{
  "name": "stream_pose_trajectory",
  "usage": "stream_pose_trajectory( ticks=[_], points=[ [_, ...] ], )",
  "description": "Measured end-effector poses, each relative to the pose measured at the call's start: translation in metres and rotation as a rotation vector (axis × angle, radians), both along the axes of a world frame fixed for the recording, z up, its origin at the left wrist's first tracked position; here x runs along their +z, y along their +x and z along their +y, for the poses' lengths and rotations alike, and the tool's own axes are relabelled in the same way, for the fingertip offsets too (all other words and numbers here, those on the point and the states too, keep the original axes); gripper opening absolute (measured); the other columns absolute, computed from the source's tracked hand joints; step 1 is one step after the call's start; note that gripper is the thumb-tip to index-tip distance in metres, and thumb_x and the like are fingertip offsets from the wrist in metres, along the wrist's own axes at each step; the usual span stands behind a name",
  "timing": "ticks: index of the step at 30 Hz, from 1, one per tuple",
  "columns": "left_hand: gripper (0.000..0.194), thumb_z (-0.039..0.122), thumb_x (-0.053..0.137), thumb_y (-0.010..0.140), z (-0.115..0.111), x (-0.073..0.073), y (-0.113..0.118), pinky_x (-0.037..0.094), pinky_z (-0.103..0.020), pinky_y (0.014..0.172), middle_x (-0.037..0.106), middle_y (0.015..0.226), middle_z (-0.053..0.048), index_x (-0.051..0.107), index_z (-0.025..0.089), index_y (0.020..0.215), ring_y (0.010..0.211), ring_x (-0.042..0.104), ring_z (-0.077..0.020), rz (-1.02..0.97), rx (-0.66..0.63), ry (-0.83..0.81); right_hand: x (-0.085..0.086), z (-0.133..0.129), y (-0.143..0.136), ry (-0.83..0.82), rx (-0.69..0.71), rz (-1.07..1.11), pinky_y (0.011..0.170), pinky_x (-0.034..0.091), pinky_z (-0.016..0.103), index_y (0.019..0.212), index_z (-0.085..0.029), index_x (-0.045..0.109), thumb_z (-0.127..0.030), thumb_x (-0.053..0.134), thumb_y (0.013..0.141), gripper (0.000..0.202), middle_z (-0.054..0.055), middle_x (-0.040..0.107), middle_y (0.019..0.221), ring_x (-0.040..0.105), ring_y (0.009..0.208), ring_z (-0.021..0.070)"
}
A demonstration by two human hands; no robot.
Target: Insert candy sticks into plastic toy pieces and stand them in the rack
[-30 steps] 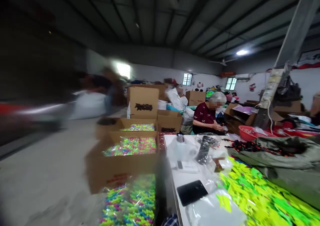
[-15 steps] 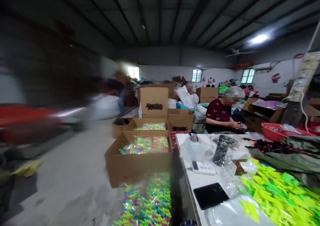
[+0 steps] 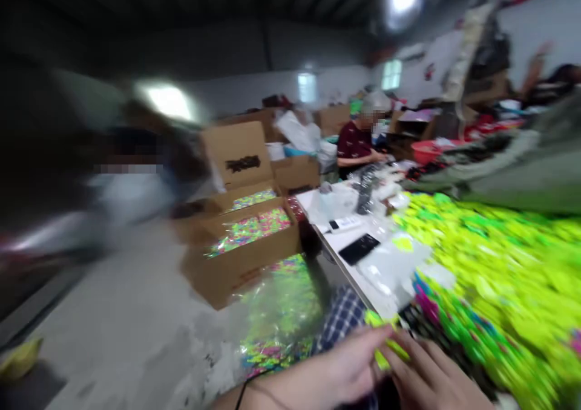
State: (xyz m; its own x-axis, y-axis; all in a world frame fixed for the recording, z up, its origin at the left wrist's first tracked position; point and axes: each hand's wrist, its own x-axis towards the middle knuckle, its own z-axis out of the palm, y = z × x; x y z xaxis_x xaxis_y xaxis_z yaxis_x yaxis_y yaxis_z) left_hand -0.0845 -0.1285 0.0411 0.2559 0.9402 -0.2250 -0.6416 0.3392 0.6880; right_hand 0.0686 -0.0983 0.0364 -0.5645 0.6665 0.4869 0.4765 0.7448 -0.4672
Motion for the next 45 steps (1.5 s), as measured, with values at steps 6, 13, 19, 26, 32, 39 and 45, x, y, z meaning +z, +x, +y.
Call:
stream_pose_trajectory(
  ticks=[6,13,19,26,32,39,45],
  points=[
    [0.033,0.04,0.053,0.08,-0.021,0.025,-0.003,0.045,-0.03,0.081,0.068,0.081,-0.009,0.06,0.009,0.091,0.079,0.063,-0.0164,0.018,0.097,0.042,0.05,-0.089,-0.015,-0.061,-0.272,0.273,0.091,0.039,0.05,0.113,-0.032,0.056,-0.018,0.045,0.073,0.044,0.003,0.045,0.126,0.043,0.113,0.0292],
    [0.032,0.034,0.044,0.085,-0.032,0.005,0.011,0.032,-0.037,0.1,0.069,0.092,-0.011,0.057,0.008,0.099,0.098,0.06,-0.0178,-0.035,0.098,0.019,0.014,-0.121,-0.017,-0.409,-0.51,0.85,0.081,0.048,0.034,0.106,-0.026,0.061,-0.024,0.052,0.081,0.026,0.004,0.047,0.116,0.049,0.104,0.0211],
    [0.025,0.037,0.049,0.081,-0.033,-0.001,0.022,0.038,-0.033,0.095,0.069,0.088,-0.009,0.059,0.014,0.089,0.095,0.061,-0.0186,0.018,0.096,-0.024,-0.019,-0.106,-0.024,-0.831,-0.474,1.188,0.053,0.048,0.024,0.087,-0.018,0.065,-0.04,0.058,0.078,0.024,-0.001,0.057,0.064,0.051,0.053,0.0097],
    [0.021,0.038,0.053,0.08,-0.018,-0.015,0.038,0.043,-0.025,0.079,0.069,0.089,-0.004,0.057,0.02,0.09,0.087,0.062,-0.0142,0.063,0.021,0.01,-0.044,-0.092,-0.019,-1.019,-0.444,1.507,0.043,0.045,0.019,0.077,-0.018,0.057,-0.033,0.072,0.066,0.024,0.0,0.063,0.065,0.056,0.053,0.0109],
    [0.019,0.035,0.052,0.081,0.002,-0.024,0.045,0.042,-0.022,0.076,0.069,0.088,-0.003,0.059,0.02,0.09,0.088,0.061,-0.0138,0.076,-0.071,-0.045,-0.058,-0.085,-0.015,-1.027,-0.458,1.396,0.057,0.044,0.02,0.096,-0.02,0.065,-0.03,0.07,0.069,0.029,0.001,0.066,0.084,0.054,0.063,0.009],
    [0.02,0.035,0.054,0.079,0.016,-0.035,0.043,0.043,-0.029,0.081,0.069,0.085,-0.005,0.058,0.018,0.089,0.09,0.061,-0.0177,0.058,-0.143,-0.107,-0.072,-0.07,-0.02,-0.983,-0.484,1.29,0.066,0.045,0.026,0.099,-0.022,0.066,-0.033,0.066,0.073,0.028,0.003,0.066,0.088,0.055,0.069,0.0128],
    [0.022,0.035,0.054,0.079,0.022,-0.038,0.037,0.047,-0.03,0.077,0.068,0.079,-0.006,0.058,0.016,0.089,0.082,0.064,-0.0187,0.097,-0.202,-0.116,-0.07,-0.069,-0.021,-0.886,-0.524,1.042,0.072,0.048,0.031,0.103,-0.024,0.064,-0.035,0.06,0.078,0.028,0.004,0.064,0.092,0.058,0.08,0.0173]
  ],
)
